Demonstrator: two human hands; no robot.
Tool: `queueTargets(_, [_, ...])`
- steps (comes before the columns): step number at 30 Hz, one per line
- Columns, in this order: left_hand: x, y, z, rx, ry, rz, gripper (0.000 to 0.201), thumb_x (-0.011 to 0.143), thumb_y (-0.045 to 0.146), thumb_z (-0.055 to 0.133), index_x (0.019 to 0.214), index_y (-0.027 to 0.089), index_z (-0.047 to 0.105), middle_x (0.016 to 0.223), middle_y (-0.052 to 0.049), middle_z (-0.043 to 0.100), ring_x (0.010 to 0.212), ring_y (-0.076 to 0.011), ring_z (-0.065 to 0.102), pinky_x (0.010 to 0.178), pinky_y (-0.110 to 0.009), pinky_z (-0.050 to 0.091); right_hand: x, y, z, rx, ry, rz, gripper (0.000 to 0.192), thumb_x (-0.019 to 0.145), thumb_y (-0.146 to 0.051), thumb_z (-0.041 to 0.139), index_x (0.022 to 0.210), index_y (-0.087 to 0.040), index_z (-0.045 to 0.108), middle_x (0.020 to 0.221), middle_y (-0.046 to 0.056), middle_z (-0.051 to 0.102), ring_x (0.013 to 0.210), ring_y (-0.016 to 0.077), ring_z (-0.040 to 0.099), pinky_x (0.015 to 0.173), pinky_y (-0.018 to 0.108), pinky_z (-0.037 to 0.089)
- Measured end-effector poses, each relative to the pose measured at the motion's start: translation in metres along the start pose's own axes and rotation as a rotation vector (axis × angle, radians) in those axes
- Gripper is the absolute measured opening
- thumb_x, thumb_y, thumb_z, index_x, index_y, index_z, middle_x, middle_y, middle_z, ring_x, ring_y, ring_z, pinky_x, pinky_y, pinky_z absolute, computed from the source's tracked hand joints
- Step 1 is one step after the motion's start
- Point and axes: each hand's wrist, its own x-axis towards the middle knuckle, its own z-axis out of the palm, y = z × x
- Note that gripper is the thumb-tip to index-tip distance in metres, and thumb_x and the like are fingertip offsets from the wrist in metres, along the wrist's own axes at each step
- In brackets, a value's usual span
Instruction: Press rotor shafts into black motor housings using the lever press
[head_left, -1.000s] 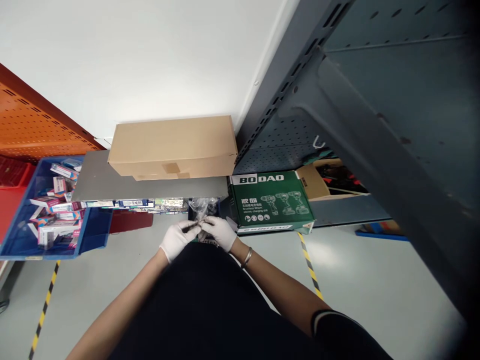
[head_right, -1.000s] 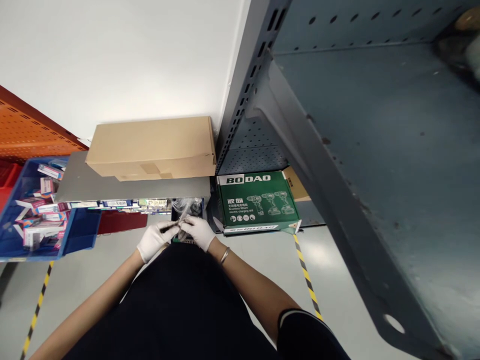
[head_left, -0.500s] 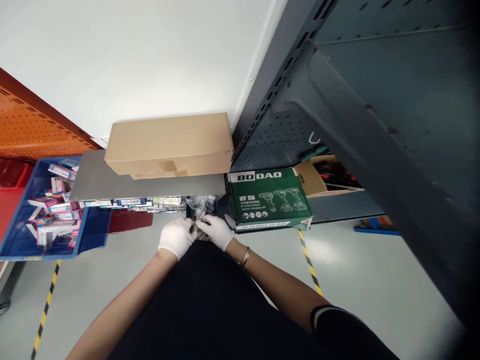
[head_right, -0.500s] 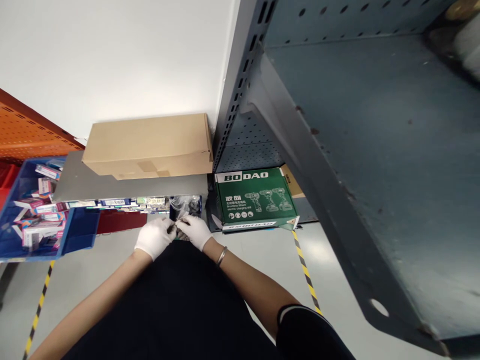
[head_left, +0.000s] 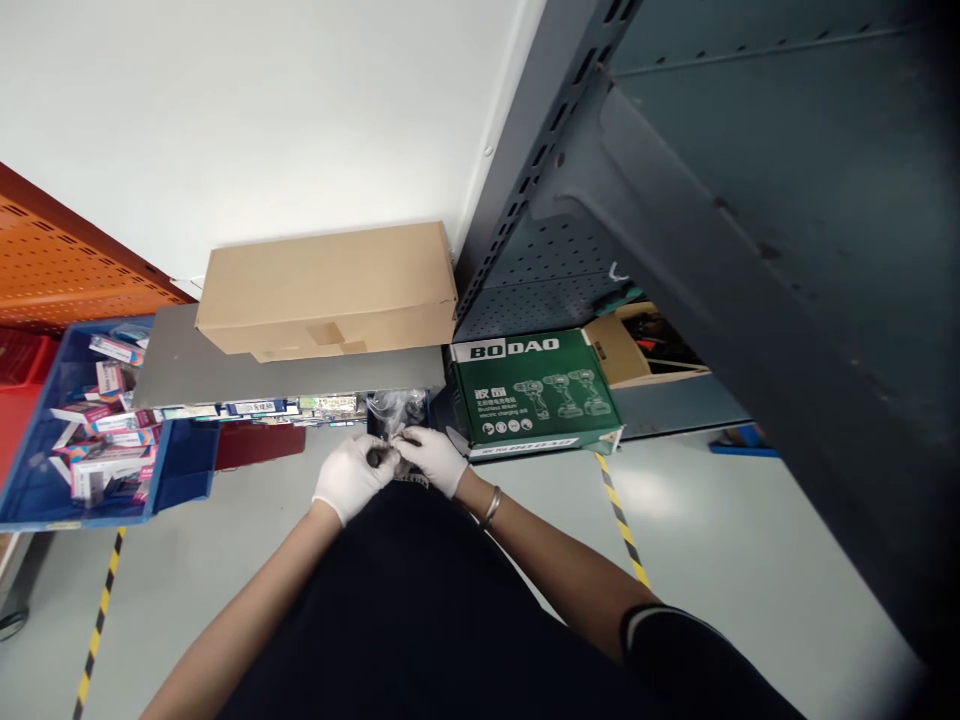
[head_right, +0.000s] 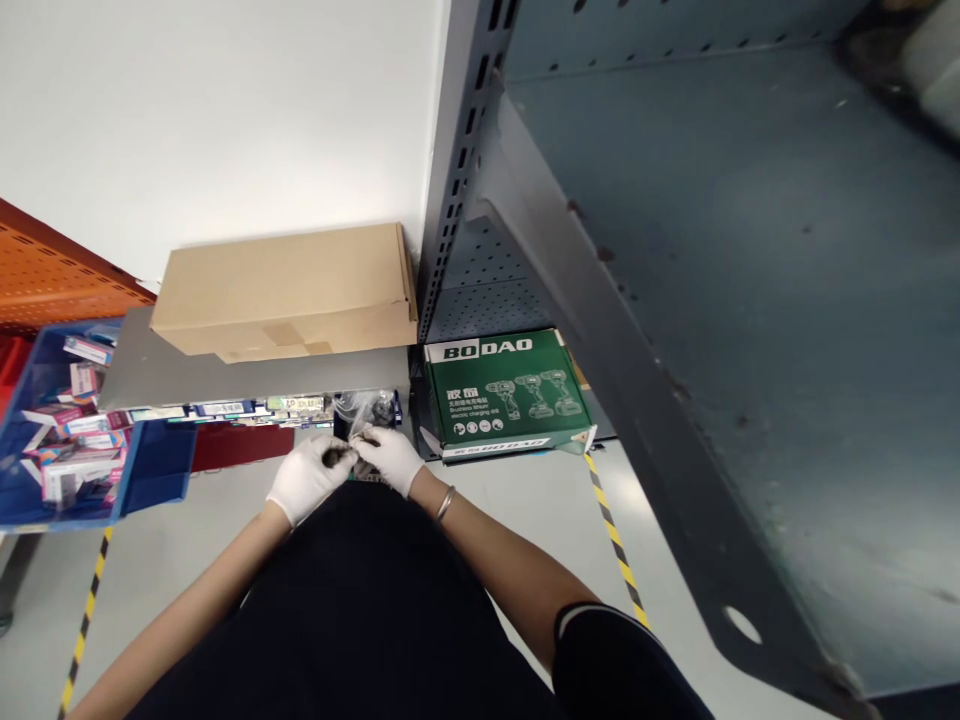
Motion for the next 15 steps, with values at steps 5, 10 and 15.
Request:
queueTargets(5, [-0.001,0.004,0.001,0.038,-0.012,-0.018,0.017,0.080,0.032,0.060,0.073,0.020,0.070,0.073,-0.005,0.070,0.066,-0.0178,0.061,0.064,-0.027,0.043,0.001,0.001,0.001,-0.032,-0.027,-0.013,0.028,0.085,-0.041,0.053,0.077,-0.018,0.066,0.081,0.004,0.070,0.081,0.0201,0.063,0.075,0.028,0.045])
queueTargets(10, [0.000,0.002,-0.003,-0.043,-0.061,-0.041,0.019,0.083,0.032,0.057,0.076,0.020,0.071,0.074,-0.002,0.070,0.070,-0.0149,0.062,0.067,-0.023,0.045,0.003,-0.001,0.001,-0.084,-0.045,-0.031,0.022,0.084,-0.036,0.054,0.077,-0.018,0.064,0.083,0.004,0.069,0.082,0.0203,0.061,0.077,0.029,0.043])
queueTargets(15, [0.000,0.001,-0.009,-0.091,-0.105,-0.079,0.024,0.086,0.032,0.052,0.075,0.020,0.070,0.073,0.000,0.070,0.071,-0.0145,0.064,0.067,-0.021,0.048,0.002,-0.010,-0.004,-0.092,-0.087,-0.031,0.016,0.082,-0.030,0.056,0.071,-0.019,0.060,0.076,0.003,0.066,0.076,0.0186,0.060,0.073,0.028,0.043])
